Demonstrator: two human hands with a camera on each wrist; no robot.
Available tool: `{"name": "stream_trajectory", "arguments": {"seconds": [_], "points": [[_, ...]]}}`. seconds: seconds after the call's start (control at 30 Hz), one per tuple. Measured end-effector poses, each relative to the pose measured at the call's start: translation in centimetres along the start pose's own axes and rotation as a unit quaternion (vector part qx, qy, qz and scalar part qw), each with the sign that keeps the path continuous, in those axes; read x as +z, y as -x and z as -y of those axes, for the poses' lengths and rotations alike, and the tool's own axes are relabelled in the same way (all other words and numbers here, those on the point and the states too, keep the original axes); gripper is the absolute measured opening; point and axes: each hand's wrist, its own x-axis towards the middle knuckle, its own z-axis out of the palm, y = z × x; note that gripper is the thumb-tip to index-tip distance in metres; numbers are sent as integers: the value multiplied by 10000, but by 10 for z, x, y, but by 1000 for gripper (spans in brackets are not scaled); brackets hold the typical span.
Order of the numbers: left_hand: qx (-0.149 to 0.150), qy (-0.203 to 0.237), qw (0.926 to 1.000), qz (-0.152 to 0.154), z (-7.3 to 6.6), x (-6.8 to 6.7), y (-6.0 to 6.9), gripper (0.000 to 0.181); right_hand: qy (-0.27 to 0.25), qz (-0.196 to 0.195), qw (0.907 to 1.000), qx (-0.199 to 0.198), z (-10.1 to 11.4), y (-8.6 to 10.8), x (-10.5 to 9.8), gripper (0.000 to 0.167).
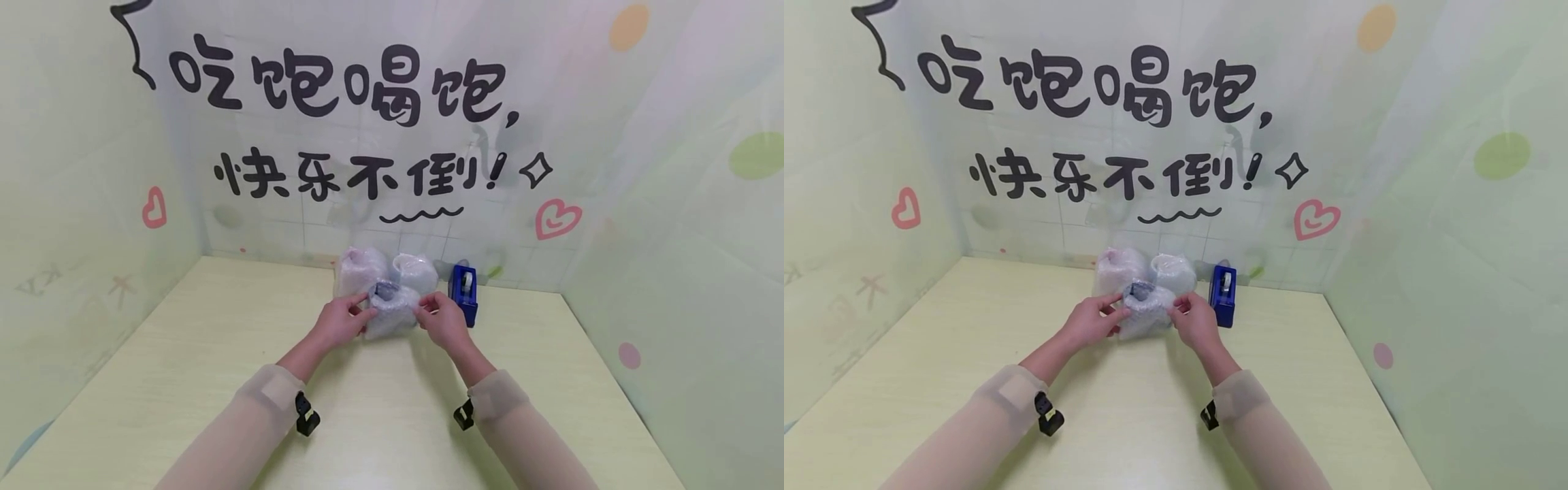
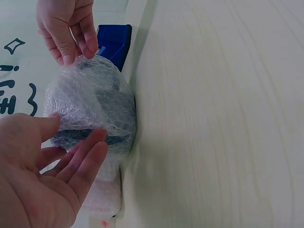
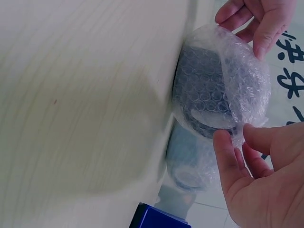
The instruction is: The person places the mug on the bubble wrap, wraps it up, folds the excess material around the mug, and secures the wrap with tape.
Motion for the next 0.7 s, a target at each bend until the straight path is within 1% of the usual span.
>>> {"name": "stream_trajectory", "arguments": {"seconds": [0.17,0.3,0.33,0.37,0.43,0.47,0.53,0.6,0.67,0.7], "points": [[-3,0,10000,7,1,0,-2,59,-23,7,10000,-2,-1,-1,0,16],[8,-53,9999,94,1,1,0,60,53,221,9997,-25,-4,2,-7,22],[50,-153,9998,148,2,0,1,61,146,330,9993,-41,-5,5,-11,26],[145,-349,9991,201,3,-1,4,62,272,470,9985,-123,-6,7,-14,30],[402,-862,9950,299,4,-6,12,65,676,749,9942,-365,-10,15,-23,42],[563,-1129,9914,347,4,-10,16,67,906,868,9909,-483,-12,19,-28,48],[956,-1702,9796,468,3,-18,27,72,1422,1052,9813,-755,-16,31,-37,63],[1347,-2265,9631,550,3,-26,37,79,1989,1115,9673,-1107,-21,43,-46,76],[1624,-2707,9466,650,4,-33,48,89,2523,1137,9512,-1366,-26,57,-51,86],[1727,-2916,9384,670,5,-36,54,95,2781,1155,9416,-1510,-28,63,-53,91]]}}
